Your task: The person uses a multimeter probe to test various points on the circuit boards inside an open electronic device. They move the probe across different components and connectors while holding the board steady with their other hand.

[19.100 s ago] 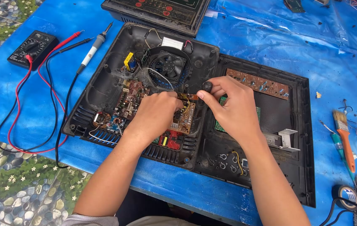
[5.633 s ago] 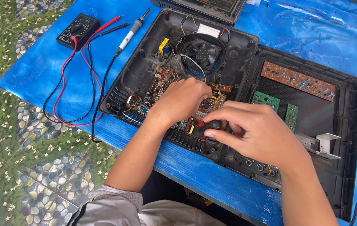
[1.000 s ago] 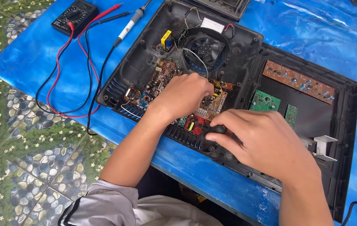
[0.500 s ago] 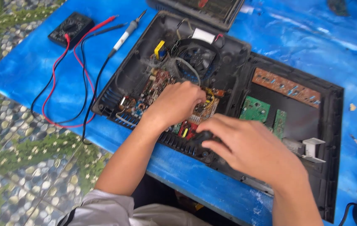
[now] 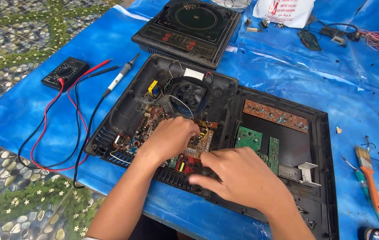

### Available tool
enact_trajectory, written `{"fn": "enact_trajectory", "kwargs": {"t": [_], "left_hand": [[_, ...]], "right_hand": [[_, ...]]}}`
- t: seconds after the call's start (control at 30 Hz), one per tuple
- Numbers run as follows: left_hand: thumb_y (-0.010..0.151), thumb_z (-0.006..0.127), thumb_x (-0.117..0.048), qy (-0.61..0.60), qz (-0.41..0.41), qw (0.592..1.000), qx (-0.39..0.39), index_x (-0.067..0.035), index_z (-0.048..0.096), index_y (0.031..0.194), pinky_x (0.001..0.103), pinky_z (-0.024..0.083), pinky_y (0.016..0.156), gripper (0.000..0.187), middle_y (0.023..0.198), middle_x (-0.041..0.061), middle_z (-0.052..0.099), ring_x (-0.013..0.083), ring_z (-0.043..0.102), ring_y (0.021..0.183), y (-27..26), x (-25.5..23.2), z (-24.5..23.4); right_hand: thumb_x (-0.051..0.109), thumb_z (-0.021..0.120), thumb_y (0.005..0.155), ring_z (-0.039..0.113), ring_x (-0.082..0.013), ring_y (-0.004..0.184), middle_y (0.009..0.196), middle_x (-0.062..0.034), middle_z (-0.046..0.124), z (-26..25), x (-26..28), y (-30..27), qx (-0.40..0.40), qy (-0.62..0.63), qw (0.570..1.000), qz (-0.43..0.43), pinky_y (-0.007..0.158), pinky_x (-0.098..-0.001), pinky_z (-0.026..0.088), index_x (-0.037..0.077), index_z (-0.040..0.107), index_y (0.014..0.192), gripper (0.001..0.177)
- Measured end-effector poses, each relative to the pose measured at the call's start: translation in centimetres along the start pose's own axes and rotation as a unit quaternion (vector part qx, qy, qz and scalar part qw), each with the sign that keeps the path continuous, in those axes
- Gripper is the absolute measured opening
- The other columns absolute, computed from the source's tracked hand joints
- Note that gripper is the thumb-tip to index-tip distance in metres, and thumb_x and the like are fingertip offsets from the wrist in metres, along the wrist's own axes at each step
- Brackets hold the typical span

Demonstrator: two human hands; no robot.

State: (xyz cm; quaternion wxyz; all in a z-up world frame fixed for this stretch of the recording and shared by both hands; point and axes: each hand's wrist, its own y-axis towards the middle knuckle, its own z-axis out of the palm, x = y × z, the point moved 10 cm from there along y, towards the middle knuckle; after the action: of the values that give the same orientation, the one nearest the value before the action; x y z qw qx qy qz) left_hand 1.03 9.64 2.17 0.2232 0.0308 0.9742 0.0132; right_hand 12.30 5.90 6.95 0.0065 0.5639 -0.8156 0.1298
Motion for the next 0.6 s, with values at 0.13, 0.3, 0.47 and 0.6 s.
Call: {"fn": "enact_trajectory", "kwargs": {"t": [0.13, 0.3, 0.47, 0.6], "left_hand": [[0.094, 0.049, 0.003, 0.006, -0.007, 1.0, 0.01, -0.007, 0.077, 0.108, 0.06, 0.051, 0.064, 0.033, 0.105, 0.017, 0.077, 0.0491, 0.068, 0.091, 0.0, -0.1, -0.1], [0.098, 0.048, 0.001, -0.004, -0.01, 1.0, 0.0, -0.006, 0.076, 0.117, 0.06, 0.056, 0.073, 0.034, 0.117, 0.016, 0.076, 0.0443, 0.071, 0.1, -0.1, -0.2, -0.3], [0.097, 0.051, 0.001, -0.002, 0.006, 1.0, -0.004, -0.005, 0.077, 0.114, 0.058, 0.056, 0.069, 0.031, 0.114, 0.014, 0.076, 0.0425, 0.071, 0.097, 0.1, 0.0, 0.0], [0.098, 0.048, 0.001, -0.001, -0.014, 1.0, 0.007, -0.007, 0.077, 0.112, 0.058, 0.053, 0.064, 0.033, 0.109, 0.016, 0.077, 0.0472, 0.07, 0.092, -0.2, -0.1, -0.2]], "right_hand": [[0.052, 0.056, 0.104, 0.067, -0.0233, 0.062, 0.078, 0.0001, 0.069, -1.6, 0.6, 0.3, -0.06, -0.002, 0.997, -0.052, 0.044, -0.04, 0.047, 0.014, 0.065, 0.107, 0.039], [0.068, 0.049, 0.107, 0.045, -0.0186, 0.047, 0.056, 0.0035, 0.049, 0.2, -2.4, -0.4, 0.063, -0.027, 0.995, 0.072, 0.054, -0.0365, 0.037, 0.019, 0.051, 0.072, 0.06], [0.049, 0.059, 0.104, 0.062, -0.0296, 0.054, 0.08, 0.0003, 0.064, -1.6, 0.2, -0.2, -0.033, 0.037, 0.999, -0.021, 0.05, -0.0432, 0.043, 0.017, 0.061, 0.097, 0.033], [0.068, 0.049, 0.106, 0.055, -0.034, 0.051, 0.059, -0.0038, 0.058, -0.4, -0.7, -0.1, 0.001, -0.032, 0.999, 0.042, 0.051, -0.0447, 0.038, 0.015, 0.051, 0.074, 0.062]]}}
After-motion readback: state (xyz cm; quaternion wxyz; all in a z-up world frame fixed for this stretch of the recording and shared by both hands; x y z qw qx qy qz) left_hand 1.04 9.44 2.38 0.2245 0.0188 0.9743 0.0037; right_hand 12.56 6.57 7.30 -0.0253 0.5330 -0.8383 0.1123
